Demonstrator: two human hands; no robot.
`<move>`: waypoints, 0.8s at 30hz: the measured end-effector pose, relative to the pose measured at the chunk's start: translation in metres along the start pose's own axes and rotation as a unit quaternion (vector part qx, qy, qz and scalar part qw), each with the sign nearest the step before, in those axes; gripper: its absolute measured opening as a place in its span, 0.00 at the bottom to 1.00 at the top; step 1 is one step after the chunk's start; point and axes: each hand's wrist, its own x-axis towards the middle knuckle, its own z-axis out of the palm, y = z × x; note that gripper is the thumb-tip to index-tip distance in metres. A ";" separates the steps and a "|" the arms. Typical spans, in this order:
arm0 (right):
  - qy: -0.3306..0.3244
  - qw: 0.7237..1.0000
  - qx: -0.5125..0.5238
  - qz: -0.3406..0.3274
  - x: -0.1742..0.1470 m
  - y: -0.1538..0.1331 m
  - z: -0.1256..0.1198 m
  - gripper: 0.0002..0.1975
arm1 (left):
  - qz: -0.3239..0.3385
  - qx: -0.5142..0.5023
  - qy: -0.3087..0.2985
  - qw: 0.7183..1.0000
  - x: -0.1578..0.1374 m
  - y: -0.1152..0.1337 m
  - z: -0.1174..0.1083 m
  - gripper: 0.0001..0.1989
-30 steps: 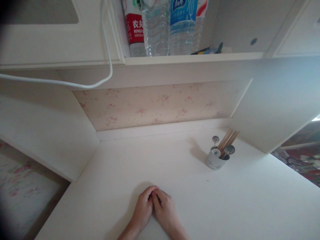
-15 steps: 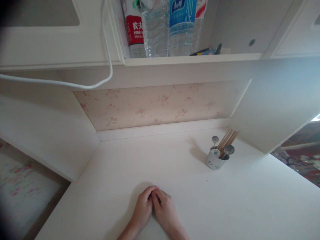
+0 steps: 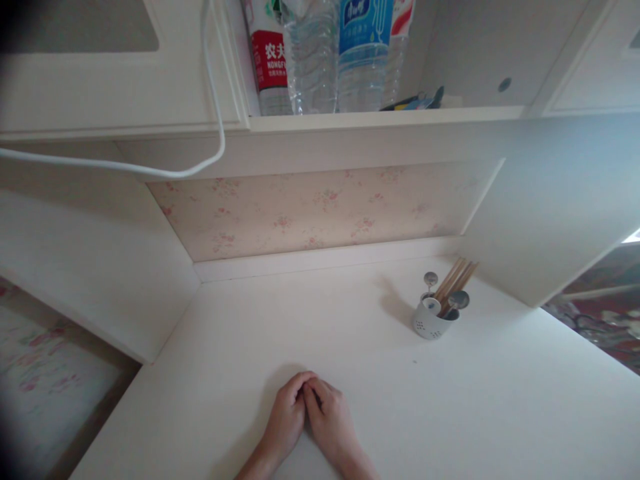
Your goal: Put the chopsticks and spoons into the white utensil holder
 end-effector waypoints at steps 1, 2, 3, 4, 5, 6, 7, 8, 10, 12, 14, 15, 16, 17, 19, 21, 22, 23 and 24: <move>0.000 1.000 0.000 0.001 0.000 0.000 0.000 0.14 | 0.000 0.001 -0.001 1.000 0.000 0.000 0.000 0.22; -0.001 1.000 0.000 0.002 0.000 0.000 0.000 0.14 | -0.001 0.002 -0.001 1.000 0.000 0.001 0.000 0.22; -0.002 1.000 0.001 0.003 0.000 -0.001 0.000 0.14 | -0.002 0.002 -0.001 1.000 -0.001 0.001 0.000 0.21; -0.002 1.000 0.002 0.002 0.000 -0.001 0.000 0.14 | -0.003 0.002 -0.001 1.000 -0.001 0.002 0.000 0.21; -0.003 1.000 0.004 0.002 0.000 -0.002 0.000 0.14 | -0.003 0.003 0.000 1.000 -0.001 0.002 0.000 0.21; -0.003 1.000 0.005 0.001 0.001 -0.002 0.000 0.14 | -0.002 0.003 -0.001 1.000 -0.002 0.002 0.001 0.22; -0.003 1.000 0.005 0.001 0.001 -0.002 0.000 0.14 | 0.000 0.004 -0.001 1.000 -0.002 0.002 0.001 0.22; -0.003 1.000 0.005 0.001 0.001 -0.003 0.000 0.14 | 0.002 0.006 -0.002 1.000 -0.002 0.002 0.001 0.22; -0.001 1.000 0.004 0.001 0.001 -0.002 0.000 0.14 | 0.004 0.009 -0.003 1.000 -0.002 0.001 0.001 0.22; 0.001 1.000 0.004 0.000 0.001 -0.002 -0.001 0.14 | 0.005 0.011 0.000 1.000 -0.001 0.000 0.001 0.22; 0.001 1.000 0.003 0.001 0.000 -0.003 0.000 0.14 | 0.005 0.013 0.000 1.000 0.000 -0.001 0.000 0.22; 0.000 1.000 0.002 0.001 -0.001 -0.003 0.000 0.14 | 0.005 0.014 -0.001 1.000 0.000 -0.001 0.000 0.22; 0.000 1.000 0.002 0.002 -0.001 -0.004 0.001 0.14 | 0.005 0.015 -0.002 1.000 0.000 -0.001 0.000 0.23; 0.001 1.000 0.004 0.002 -0.001 -0.005 0.002 0.14 | 0.005 0.015 -0.004 1.000 0.000 0.000 0.000 0.23; -0.003 1.000 0.017 0.003 0.001 -0.005 0.001 0.15 | 0.003 0.013 -0.002 1.000 -0.001 0.001 0.000 0.22; 0.000 0.999 0.045 0.020 0.003 0.000 -0.008 0.17 | -0.002 0.001 0.003 1.000 -0.003 0.003 0.001 0.19; 0.017 0.997 0.060 0.039 0.004 0.004 -0.016 0.18 | -0.006 -0.010 0.006 1.000 -0.003 0.003 0.001 0.17; 0.050 0.994 0.073 0.062 0.005 0.009 -0.028 0.19 | -0.011 -0.022 0.009 1.000 -0.004 0.003 0.002 0.15; 0.096 0.988 0.082 0.092 0.006 0.015 -0.043 0.21 | -0.017 -0.035 0.012 0.999 -0.004 0.003 0.003 0.14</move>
